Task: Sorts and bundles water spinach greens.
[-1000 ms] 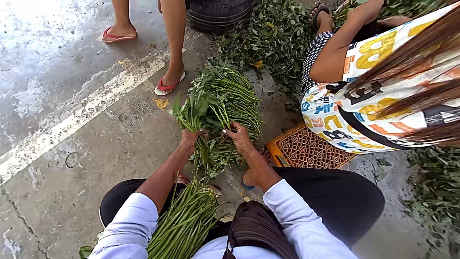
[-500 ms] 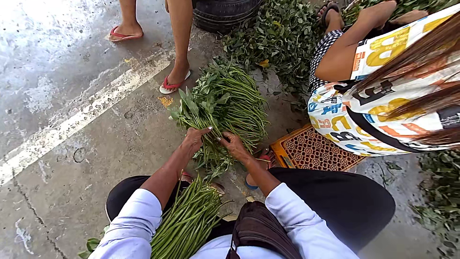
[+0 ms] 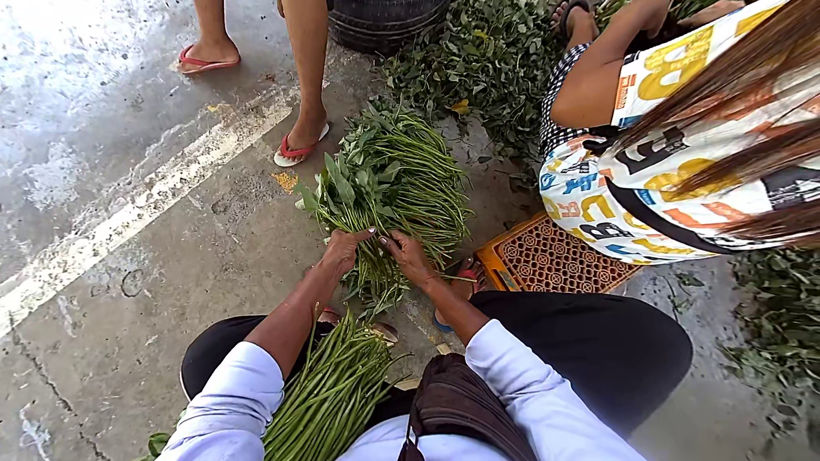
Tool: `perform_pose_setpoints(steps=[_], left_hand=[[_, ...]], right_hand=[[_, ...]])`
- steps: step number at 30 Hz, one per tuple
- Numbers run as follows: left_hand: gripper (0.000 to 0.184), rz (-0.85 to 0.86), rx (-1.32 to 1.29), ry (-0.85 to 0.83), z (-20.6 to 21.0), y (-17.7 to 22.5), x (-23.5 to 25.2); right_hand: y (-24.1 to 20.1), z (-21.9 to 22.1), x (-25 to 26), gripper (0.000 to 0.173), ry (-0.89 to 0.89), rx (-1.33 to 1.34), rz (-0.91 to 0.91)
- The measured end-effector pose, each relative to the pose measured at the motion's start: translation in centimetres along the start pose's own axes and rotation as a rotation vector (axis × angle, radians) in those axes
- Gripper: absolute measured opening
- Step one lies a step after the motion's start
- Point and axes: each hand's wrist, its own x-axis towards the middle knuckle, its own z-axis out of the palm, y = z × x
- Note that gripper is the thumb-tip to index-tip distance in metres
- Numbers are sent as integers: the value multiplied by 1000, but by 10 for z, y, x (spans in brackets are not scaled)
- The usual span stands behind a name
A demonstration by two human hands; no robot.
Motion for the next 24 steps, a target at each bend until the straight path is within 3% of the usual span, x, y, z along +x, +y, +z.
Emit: perform_pose_setpoints(steps=[5,10,17,21,24], left_hand=[[32,3,-33,-55,1,-3,-4],[27,5,-84,-79,-5,-6,4],[39,-15,20,-123,3,-5,-5],[30,5,27,-76,1,-1,-6],[20,90,-20,-37,1,8,-5]], right_hand=[[-1,-9,4,26,6,94,86],[9,-24,5,37,282,197,147],[7,15,2,36,-69,-91,-21],[8,0,12,34,-211,-66,-179],[7,-26,35,35,-156,-86,-158]])
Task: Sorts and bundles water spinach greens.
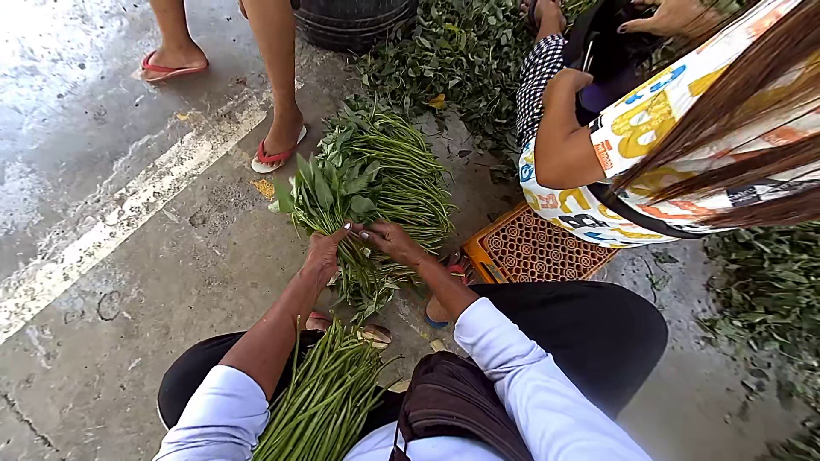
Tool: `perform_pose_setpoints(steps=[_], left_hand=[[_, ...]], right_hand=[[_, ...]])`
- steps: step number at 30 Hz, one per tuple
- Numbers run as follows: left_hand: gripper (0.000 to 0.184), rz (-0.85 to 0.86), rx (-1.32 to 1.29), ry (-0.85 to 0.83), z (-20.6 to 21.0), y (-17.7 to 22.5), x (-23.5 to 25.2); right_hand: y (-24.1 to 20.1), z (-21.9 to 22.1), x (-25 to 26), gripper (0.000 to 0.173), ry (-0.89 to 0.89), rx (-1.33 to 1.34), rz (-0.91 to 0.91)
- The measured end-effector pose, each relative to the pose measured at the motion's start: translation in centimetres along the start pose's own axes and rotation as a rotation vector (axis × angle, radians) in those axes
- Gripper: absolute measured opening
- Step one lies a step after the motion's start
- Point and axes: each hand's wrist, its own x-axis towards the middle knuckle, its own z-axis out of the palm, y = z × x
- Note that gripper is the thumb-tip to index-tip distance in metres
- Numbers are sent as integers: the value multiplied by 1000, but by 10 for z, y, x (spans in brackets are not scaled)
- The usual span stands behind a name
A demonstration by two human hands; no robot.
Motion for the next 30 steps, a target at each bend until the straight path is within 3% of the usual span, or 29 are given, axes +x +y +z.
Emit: perform_pose_setpoints(steps=[4,8,13,18,23,26,30], left_hand=[[21,20,-115,29,-8,7,9],[17,-60,-170,45,-3,6,6],[29,-47,-165,10,-5,2,14],[33,-94,-122,7,-4,-4,11],[29,-72,-20,26,-2,-5,4],[29,-18,-49,81,-5,-3,5],[32,9,-152,137,-5,2,11]], right_hand=[[49,-43,31,30,242,-357,254],[91,-63,41,48,159,-528,443],[81,-53,34,23,242,-562,344],[21,-6,4,19,344,-195,115],[-16,40,-15,14,264,-5,-65],[-2,24,3,22,201,13,-16],[42,-19,40,36,223,-317,270]])
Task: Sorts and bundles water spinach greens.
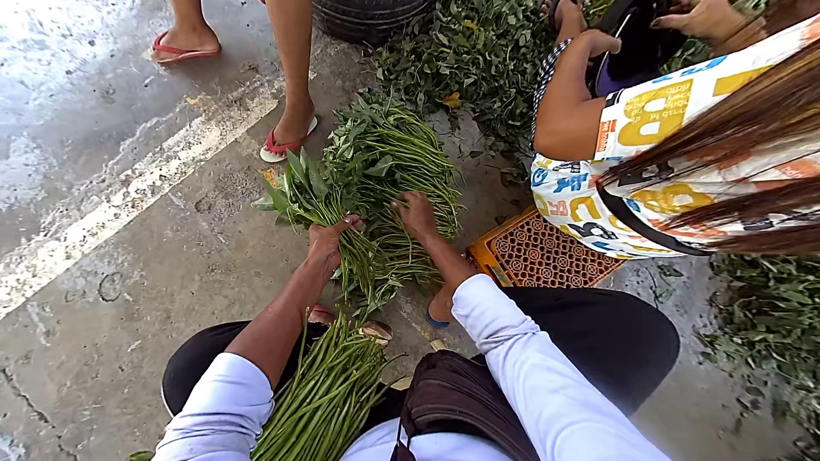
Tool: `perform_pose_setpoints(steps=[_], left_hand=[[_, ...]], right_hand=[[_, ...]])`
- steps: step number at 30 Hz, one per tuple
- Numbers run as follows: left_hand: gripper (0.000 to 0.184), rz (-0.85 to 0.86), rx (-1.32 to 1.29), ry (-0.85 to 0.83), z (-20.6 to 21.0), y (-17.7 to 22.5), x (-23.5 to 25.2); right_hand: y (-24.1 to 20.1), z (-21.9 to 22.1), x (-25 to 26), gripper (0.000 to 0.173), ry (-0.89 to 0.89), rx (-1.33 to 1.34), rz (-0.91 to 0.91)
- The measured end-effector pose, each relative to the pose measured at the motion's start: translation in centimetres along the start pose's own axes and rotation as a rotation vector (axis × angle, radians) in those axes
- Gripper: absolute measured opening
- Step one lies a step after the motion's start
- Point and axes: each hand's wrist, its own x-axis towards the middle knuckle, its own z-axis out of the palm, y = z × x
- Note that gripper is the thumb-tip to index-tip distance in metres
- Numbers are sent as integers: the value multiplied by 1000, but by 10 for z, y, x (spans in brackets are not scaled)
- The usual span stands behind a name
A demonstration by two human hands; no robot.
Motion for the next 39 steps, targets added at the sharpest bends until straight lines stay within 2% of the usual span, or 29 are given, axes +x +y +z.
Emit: perform_pose_setpoints(steps=[3,9,13,16,20,23,25,28,31,36,39], left_hand=[[35,-26,0,18,2,-2,0],[37,-54,4,62,1,-2,2],[38,-76,6,74,-2,-3,5],[34,-95,-13,68,-2,-6,7],[34,-126,14,31,-3,-8,5],[45,-126,53,8,-4,-9,5],[43,-109,58,21,-3,-6,3],[41,-89,58,54,-3,-4,4],[39,-95,96,34,-3,-7,5],[43,-80,131,-6,-1,-12,1],[51,-23,152,61,-3,-11,0]], right_hand=[[17,-5,27,45,-46,-220,140],[13,7,34,33,-8,-319,70],[-13,6,14,25,17,-174,8],[-40,7,-26,23,9,128,-43],[-66,19,-79,18,4,360,-113],[-65,28,-87,18,-6,444,-129],[-60,27,-83,19,5,494,-98],[-47,30,-68,19,160,642,54],[-48,31,-63,21,177,643,75],[-59,43,-80,18,41,439,-141],[-54,40,-64,30,-84,404,-145]])
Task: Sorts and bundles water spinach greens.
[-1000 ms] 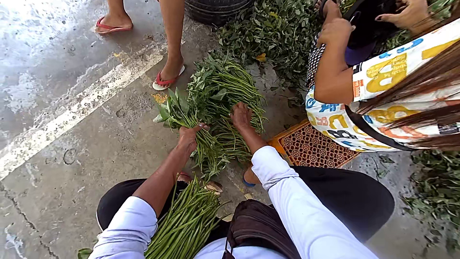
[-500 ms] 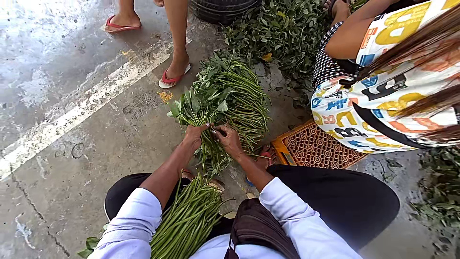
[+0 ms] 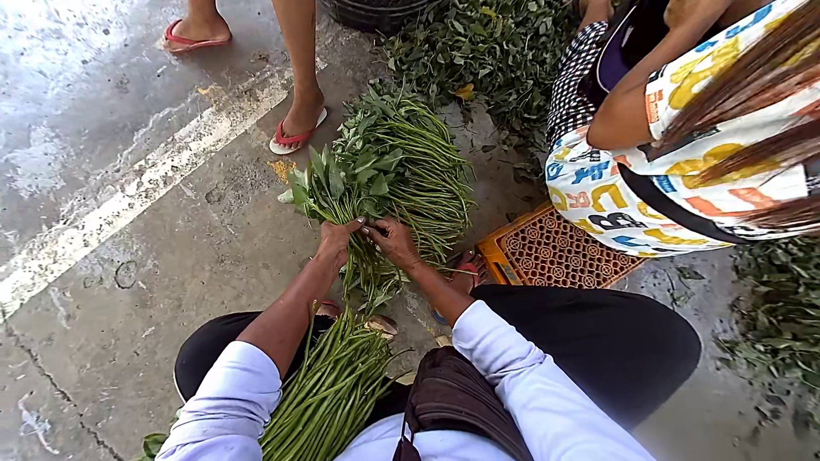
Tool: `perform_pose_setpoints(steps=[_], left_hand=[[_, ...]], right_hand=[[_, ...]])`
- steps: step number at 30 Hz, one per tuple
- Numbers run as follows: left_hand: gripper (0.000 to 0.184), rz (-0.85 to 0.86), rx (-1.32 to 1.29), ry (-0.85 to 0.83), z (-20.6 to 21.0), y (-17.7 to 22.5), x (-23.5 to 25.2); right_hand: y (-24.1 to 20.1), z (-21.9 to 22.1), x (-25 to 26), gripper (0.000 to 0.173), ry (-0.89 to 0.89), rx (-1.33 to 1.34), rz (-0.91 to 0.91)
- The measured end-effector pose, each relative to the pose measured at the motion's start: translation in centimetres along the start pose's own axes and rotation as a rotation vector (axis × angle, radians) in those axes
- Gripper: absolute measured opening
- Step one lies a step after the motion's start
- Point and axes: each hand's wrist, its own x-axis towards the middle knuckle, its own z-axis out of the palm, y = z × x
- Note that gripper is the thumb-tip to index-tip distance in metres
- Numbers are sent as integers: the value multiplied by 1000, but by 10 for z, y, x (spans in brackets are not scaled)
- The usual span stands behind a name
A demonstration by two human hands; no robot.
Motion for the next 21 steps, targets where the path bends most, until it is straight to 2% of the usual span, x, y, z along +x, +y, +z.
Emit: perform_pose_setpoints(steps=[3,7,11,15,21], left_hand=[[46,50,-53,67,-2,8,3],[40,46,-151,80,-4,12,4],[36,51,-179,89,-3,12,4],[43,18,-172,160,-7,11,8],[49,-66,-7,196,-11,3,10]], right_hand=[[25,-22,26,30,39,-251,-16],[61,-48,58,43,61,-618,142],[70,-46,64,33,-1,-784,57],[58,-39,55,26,0,-748,20],[26,-38,38,27,35,-412,132]])
